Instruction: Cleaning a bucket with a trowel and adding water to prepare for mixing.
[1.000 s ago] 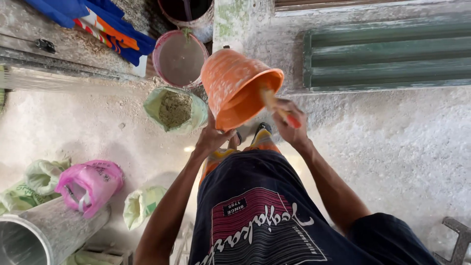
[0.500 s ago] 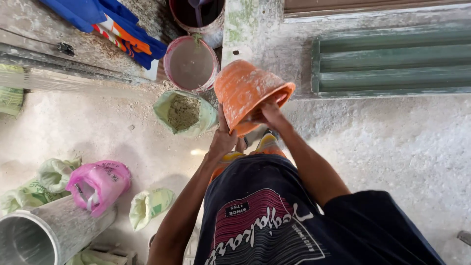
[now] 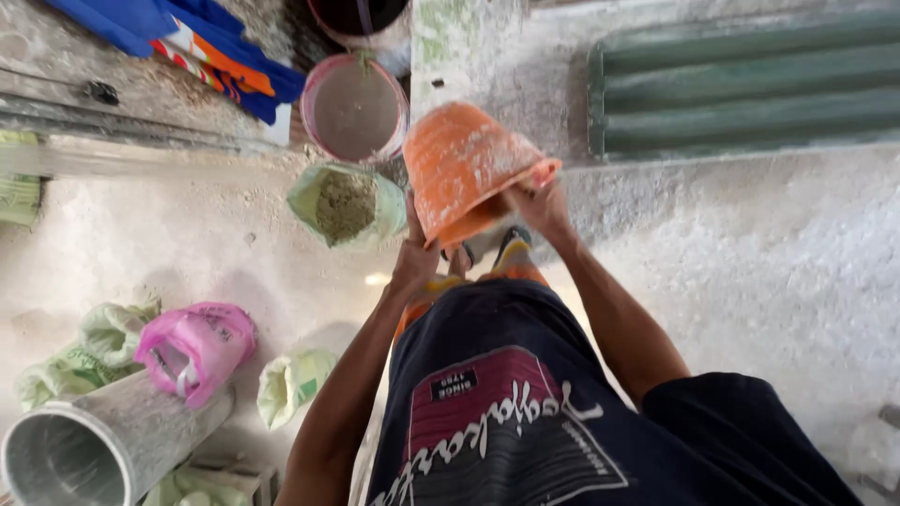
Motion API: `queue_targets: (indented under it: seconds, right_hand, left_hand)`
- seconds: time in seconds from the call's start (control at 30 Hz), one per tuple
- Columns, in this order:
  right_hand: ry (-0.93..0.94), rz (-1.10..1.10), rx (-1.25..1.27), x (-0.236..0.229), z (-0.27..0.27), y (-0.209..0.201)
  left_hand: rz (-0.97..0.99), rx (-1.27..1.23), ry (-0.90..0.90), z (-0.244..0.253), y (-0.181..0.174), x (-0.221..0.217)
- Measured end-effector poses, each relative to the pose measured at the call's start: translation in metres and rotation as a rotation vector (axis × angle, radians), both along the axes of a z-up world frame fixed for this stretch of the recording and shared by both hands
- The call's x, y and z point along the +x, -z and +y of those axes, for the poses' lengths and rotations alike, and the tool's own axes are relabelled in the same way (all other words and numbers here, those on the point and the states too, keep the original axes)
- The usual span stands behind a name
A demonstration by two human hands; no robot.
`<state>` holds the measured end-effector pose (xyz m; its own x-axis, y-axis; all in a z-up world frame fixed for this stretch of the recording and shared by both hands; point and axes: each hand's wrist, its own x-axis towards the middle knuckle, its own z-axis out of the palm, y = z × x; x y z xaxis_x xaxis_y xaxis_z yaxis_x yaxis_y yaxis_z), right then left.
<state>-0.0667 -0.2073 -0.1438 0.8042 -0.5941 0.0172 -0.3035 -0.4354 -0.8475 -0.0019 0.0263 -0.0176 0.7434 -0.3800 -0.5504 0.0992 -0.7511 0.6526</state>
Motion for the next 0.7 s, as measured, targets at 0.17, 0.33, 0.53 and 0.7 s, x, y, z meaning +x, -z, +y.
queue_targets:
  seconds: [0.17, 0.33, 0.53, 0.7]
  right_hand:
    - [-0.024, -0.609, -0.181, -0.023, 0.003, -0.009]
    - [-0.529, -0.161, -0.164, -0.061, 0.015, -0.019]
    - [-0.051, -0.339, -0.17, -0.021, -0.044, -0.019]
    - [-0.513, -0.272, -0.01, 0.015, -0.008, -0.145]
  left_hand:
    - [0.04, -0.026, -0.073, -0.02, -0.001, -0.005]
    - [-0.002, -0.041, -0.023, 0.0, 0.012, 0.02]
    - [0.05, -0.051, -0.037, 0.036, 0.131, 0.018]
    - [-0.063, -0.018, -0.098, 0.0, -0.022, 0.019]
